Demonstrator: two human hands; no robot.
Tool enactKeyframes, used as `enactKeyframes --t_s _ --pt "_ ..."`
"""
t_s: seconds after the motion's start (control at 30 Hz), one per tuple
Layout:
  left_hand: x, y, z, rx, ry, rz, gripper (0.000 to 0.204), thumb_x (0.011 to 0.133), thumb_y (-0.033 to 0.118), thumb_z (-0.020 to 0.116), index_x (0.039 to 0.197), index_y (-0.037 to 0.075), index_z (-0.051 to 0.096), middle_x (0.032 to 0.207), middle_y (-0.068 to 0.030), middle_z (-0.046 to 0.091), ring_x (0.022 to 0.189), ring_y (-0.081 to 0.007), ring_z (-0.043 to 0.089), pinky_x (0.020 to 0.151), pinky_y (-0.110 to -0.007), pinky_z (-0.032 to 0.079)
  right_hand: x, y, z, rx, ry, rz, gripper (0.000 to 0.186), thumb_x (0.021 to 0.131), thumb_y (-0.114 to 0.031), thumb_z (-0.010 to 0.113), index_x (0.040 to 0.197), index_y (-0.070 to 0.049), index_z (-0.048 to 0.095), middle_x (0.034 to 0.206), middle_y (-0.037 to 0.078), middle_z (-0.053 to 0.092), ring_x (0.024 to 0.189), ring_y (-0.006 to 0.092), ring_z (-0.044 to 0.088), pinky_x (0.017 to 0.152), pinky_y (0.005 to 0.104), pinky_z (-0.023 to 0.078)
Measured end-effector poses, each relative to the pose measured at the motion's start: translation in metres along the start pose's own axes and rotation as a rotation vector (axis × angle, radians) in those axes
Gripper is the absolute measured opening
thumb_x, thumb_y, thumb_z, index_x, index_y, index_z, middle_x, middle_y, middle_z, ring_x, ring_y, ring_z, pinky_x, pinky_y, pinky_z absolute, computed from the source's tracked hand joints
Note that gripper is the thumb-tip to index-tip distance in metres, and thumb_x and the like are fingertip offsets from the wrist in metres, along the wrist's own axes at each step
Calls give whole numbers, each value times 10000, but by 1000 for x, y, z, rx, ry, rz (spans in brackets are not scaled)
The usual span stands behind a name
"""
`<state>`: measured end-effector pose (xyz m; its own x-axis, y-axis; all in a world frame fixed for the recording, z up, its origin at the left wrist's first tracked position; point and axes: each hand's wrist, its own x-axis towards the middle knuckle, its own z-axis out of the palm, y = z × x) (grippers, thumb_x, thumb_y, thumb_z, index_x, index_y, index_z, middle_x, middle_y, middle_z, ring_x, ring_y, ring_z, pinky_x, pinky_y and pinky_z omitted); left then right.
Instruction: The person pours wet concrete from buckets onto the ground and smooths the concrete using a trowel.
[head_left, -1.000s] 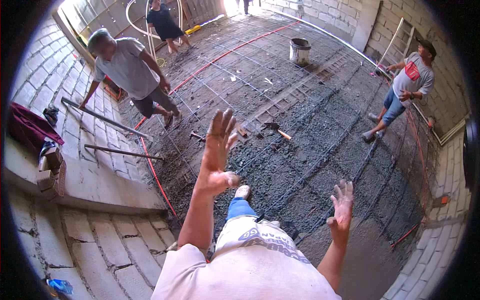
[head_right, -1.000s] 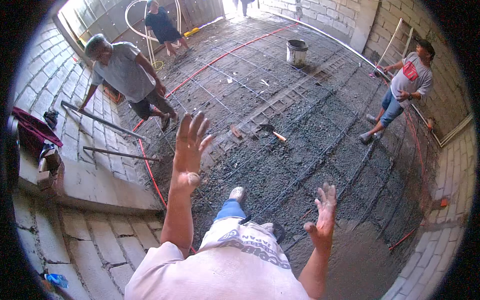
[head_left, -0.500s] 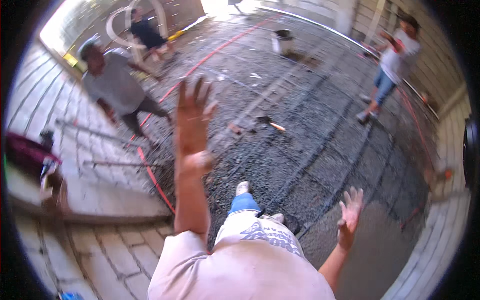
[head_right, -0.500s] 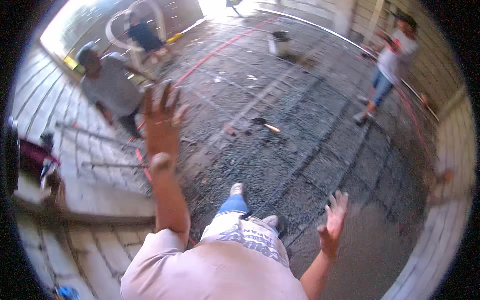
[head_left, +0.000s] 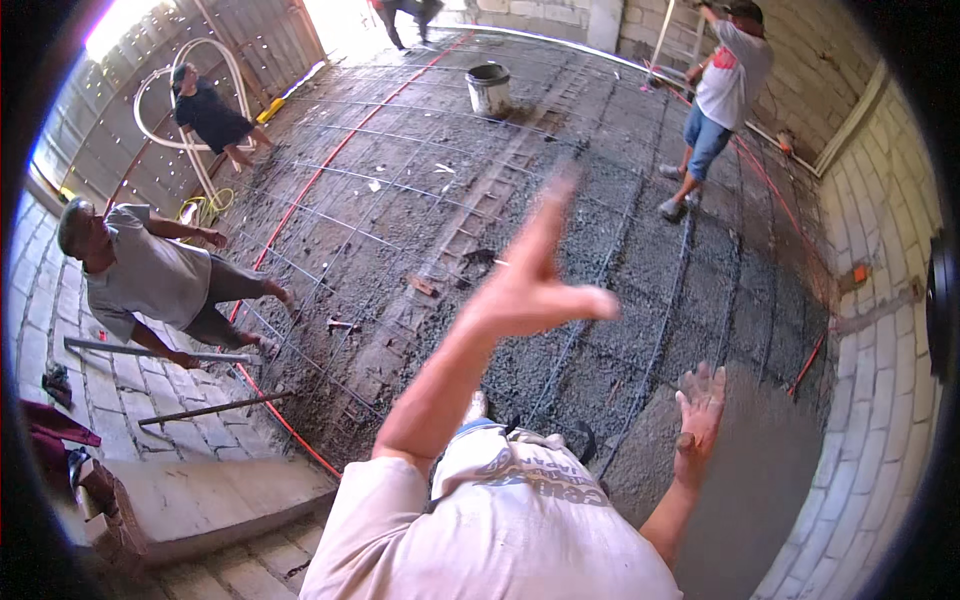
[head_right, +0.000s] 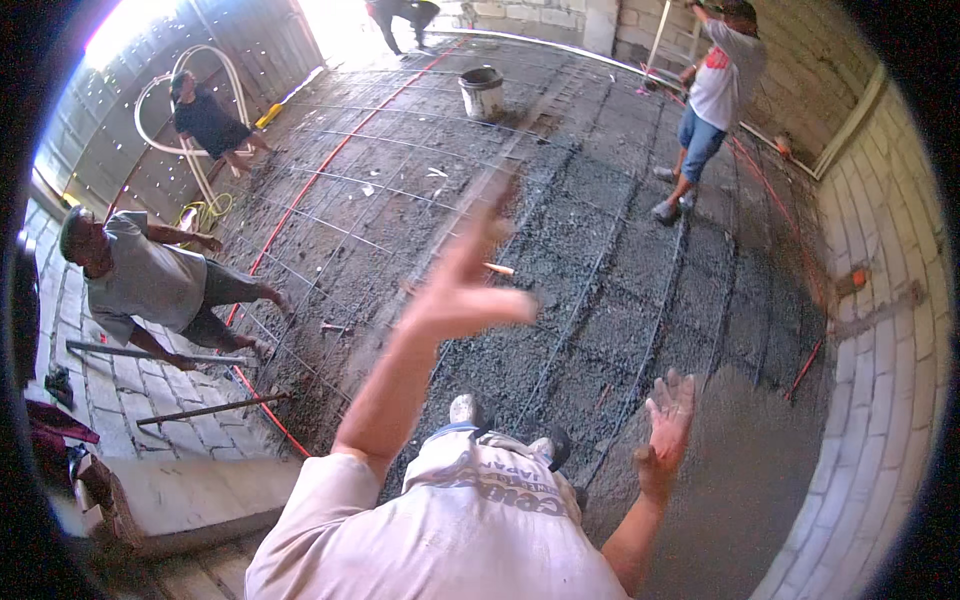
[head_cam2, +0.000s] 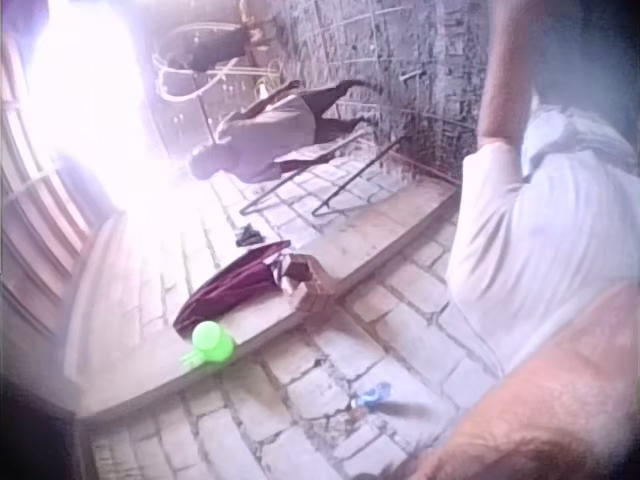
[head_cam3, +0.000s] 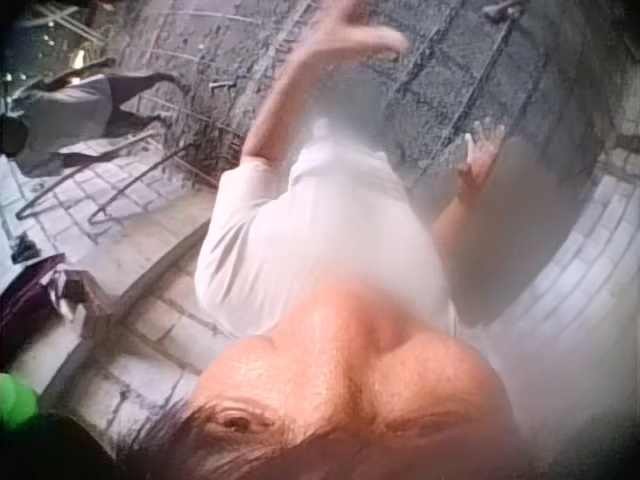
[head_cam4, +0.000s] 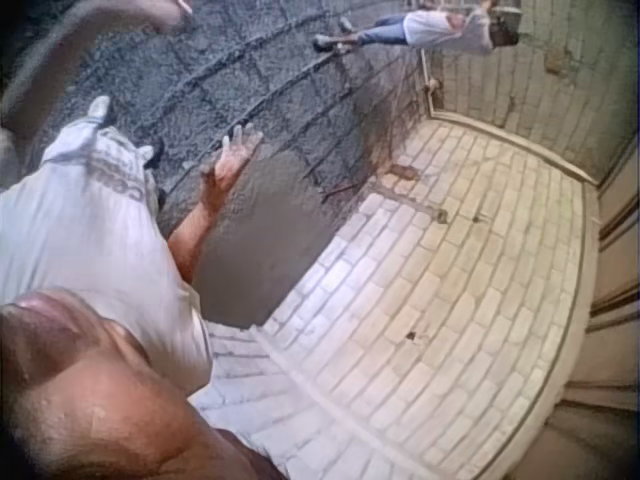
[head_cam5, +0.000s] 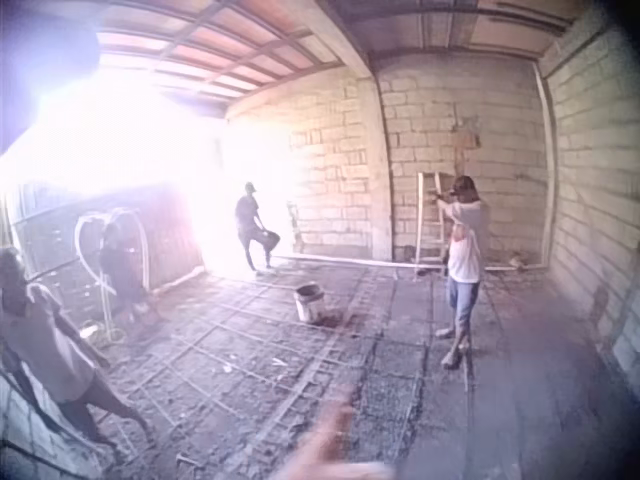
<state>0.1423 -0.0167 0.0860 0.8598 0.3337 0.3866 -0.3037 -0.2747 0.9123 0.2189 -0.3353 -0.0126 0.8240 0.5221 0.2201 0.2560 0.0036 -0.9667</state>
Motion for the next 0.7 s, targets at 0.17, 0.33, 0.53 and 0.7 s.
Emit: enactKeyframes --t_s 0.17,0.33,0.53,0.7 --pt "-14 -59 32 -15 -218 -52 1339 565 642 781 1465 -26 48 1525 -241 73 1423 -344 71 1151 -470 115 17 -13 34 46 -15 10 1281 582 -744 704 1489 -60 112 1485 148 257 1319 294 323 1064 420 268" --pt "-30 -60 -1 59 -170 -91 1315 587 701 732 1460 -34 80 1504 -282 103 1413 -386 95 1144 -447 155 29 -8 51 45 -67 21 1278 583 -751 697 1490 -65 114 1484 146 259 1318 304 322 1053 428 277" --pt "-43 -46 -15 46 -75 -44 1286 619 648 754 1468 -11 47 1517 -262 64 1420 -365 63 1152 -442 121 56 11 61 74 -202 -16 1288 571 -771 683 1486 -66 113 1480 174 264 1320 368 314 1033 523 275" --pt "-60 -39 -20 79 -26 -98 1344 590 737 705 1471 2 4 1519 -256 27 1420 -373 21 1151 -485 98 69 6 78 71 -288 -10 1311 546 -795 677 1491 -85 108 1488 186 252 1311 403 315 1027 562 270"
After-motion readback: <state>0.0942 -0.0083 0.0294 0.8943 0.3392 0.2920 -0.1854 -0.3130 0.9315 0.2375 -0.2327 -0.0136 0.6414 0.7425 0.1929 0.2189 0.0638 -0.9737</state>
